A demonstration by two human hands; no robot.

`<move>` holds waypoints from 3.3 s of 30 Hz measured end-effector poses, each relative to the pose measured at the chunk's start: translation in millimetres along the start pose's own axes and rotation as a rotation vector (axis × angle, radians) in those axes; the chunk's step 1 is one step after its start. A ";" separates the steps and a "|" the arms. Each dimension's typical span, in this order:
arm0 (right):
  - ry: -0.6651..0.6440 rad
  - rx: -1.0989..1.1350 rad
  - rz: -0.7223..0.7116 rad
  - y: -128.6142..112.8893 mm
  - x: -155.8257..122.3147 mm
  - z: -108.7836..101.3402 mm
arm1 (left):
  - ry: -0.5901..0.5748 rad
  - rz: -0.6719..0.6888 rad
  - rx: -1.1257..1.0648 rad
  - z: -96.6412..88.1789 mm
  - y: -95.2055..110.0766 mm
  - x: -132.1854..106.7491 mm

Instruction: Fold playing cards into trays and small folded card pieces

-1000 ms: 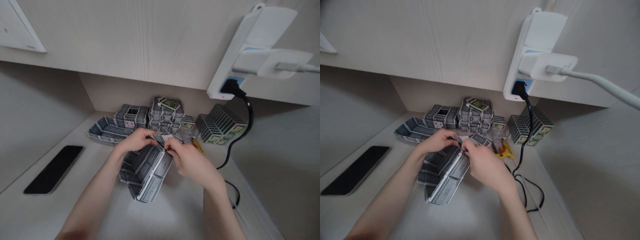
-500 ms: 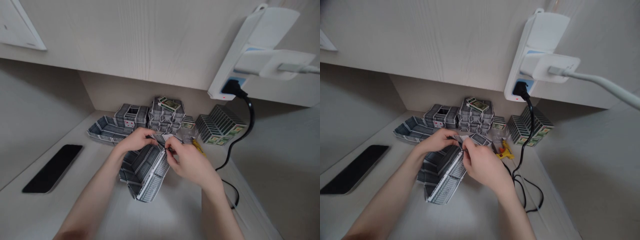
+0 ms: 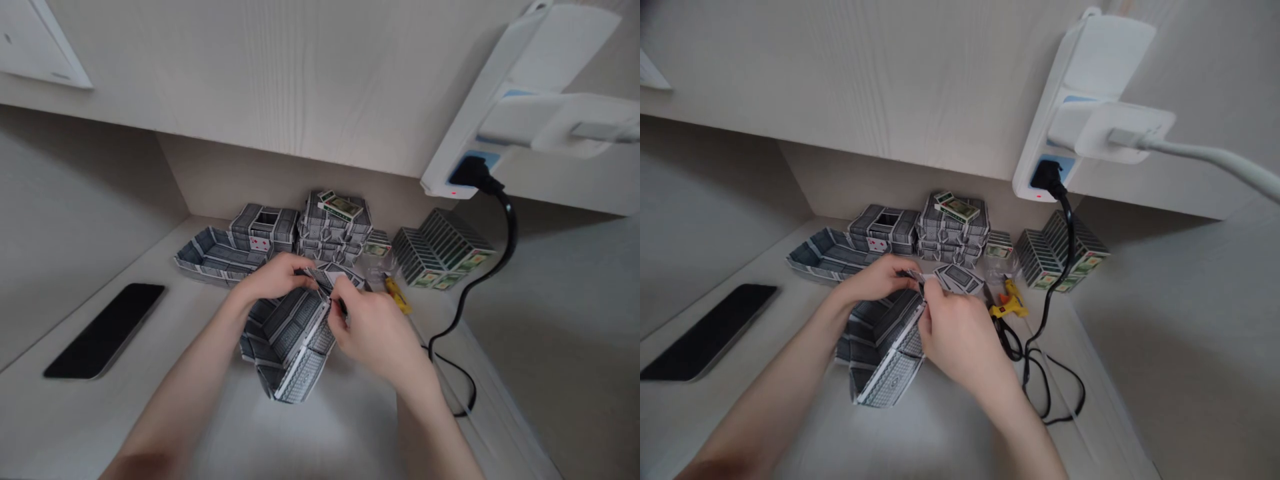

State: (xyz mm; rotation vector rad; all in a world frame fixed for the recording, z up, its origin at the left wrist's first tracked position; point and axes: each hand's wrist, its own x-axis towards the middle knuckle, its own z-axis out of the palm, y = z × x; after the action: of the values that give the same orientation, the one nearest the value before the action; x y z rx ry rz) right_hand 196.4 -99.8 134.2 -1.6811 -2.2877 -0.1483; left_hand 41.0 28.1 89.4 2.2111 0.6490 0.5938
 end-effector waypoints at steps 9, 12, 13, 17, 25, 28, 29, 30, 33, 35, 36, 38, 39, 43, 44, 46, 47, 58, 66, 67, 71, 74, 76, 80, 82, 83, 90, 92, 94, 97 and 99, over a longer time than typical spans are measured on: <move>-0.003 0.085 -0.002 6.4 -0.1 0.6 | -0.008 0.013 0.110 -2.3 13.2 -4.5; 0.005 0.128 0.000 7.7 1.6 1.7 | 0.097 0.010 0.181 -1.9 27.2 -7.2; 0.009 0.136 0.001 8.1 2.3 2.3 | 0.139 0.009 0.187 -1.2 31.3 -7.6; 0.023 0.143 0.003 10.2 4.3 4.9 | 0.230 -0.002 0.181 2.3 38.4 -7.8; 0.015 0.188 0.000 12.6 5.5 6.7 | 0.229 0.054 0.202 -1.2 46.3 -11.9; 0.012 0.201 0.001 13.0 6.6 7.8 | 0.158 0.073 0.305 -1.1 47.6 -12.3; 0.011 0.210 0.004 13.1 6.9 8.2 | 0.154 0.066 0.336 -0.6 46.6 -11.9; 0.009 0.220 0.008 13.3 7.2 8.4 | 0.158 0.053 0.361 -0.2 45.2 -11.3; 0.005 0.247 0.014 13.8 7.6 7.8 | 0.180 0.024 0.398 0.7 40.0 -9.2; 0.002 0.259 0.013 14.5 7.7 6.3 | 0.189 0.020 0.400 0.9 37.2 -7.9; -0.003 0.266 0.011 15.1 7.8 5.4 | 0.194 0.019 0.400 1.0 36.2 -7.3; -0.018 0.279 0.002 16.7 8.0 4.0 | 0.203 0.016 0.398 1.6 34.4 -6.1; -0.025 0.284 -0.004 17.5 8.2 3.7 | 0.207 0.014 0.398 2.0 33.7 -5.5; -0.035 0.291 -0.017 20.2 9.0 4.2 | 0.223 0.009 0.402 3.7 31.8 -4.0; -0.038 0.293 -0.016 20.6 9.1 4.4 | 0.224 0.007 0.404 3.9 31.6 -3.9; -0.045 0.292 -0.009 21.2 9.4 4.4 | 0.223 -0.002 0.408 3.9 31.4 -4.0; -0.048 0.291 -0.005 21.5 9.5 4.2 | 0.222 -0.007 0.409 3.9 31.3 -4.0; -0.074 0.266 -0.047 24.7 8.0 0.5 | 0.180 -0.007 0.386 3.8 28.6 -3.6; -0.113 0.310 -0.063 26.4 6.7 -1.9 | 0.082 0.005 0.304 2.8 27.6 -4.9; -0.118 0.325 -0.066 26.0 6.6 -1.5 | 0.066 0.005 0.307 3.2 25.5 -4.7; -0.167 0.374 -0.062 25.9 7.1 2.7 | -0.018 -0.004 0.329 7.5 12.4 -2.6; -0.186 0.380 -0.047 30.5 7.8 3.9 | -0.057 -0.021 0.358 10.8 3.4 -0.8; -0.174 0.374 -0.017 35.4 7.7 2.1 | -0.060 -0.038 0.379 10.8 0.5 -0.9; -0.133 0.356 0.093 43.8 6.1 -3.3 | -0.079 -0.070 0.392 4.7 0.0 -6.7; -0.123 0.327 0.127 47.1 6.2 -2.8 | -0.091 -0.109 0.407 0.3 -0.6 -11.5; -0.124 0.305 0.136 48.9 6.9 -0.8 | -0.089 -0.129 0.410 -1.7 -1.1 -13.8; -0.337 0.112 0.227 66.9 18.1 41.8 | -0.053 -0.084 0.455 1.5 5.2 -14.5; -0.465 0.053 0.197 68.8 19.7 51.5 | -0.031 0.002 0.500 10.0 8.2 -11.0; -0.534 0.071 0.136 68.0 20.0 56.0 | -0.052 0.064 0.525 20.8 7.4 -7.8; -0.584 0.154 0.085 64.5 19.1 55.7 | -0.120 0.041 0.575 35.8 -1.7 -4.4; -0.609 0.194 0.076 62.6 18.2 52.7 | -0.145 -0.016 0.620 40.9 -9.3 -2.9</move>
State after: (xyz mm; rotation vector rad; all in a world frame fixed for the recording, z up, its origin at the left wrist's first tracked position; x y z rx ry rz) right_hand 241.4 -50.1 83.8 -1.8870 -2.5218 0.6690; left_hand 60.4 10.4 56.6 2.7837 0.8561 0.2312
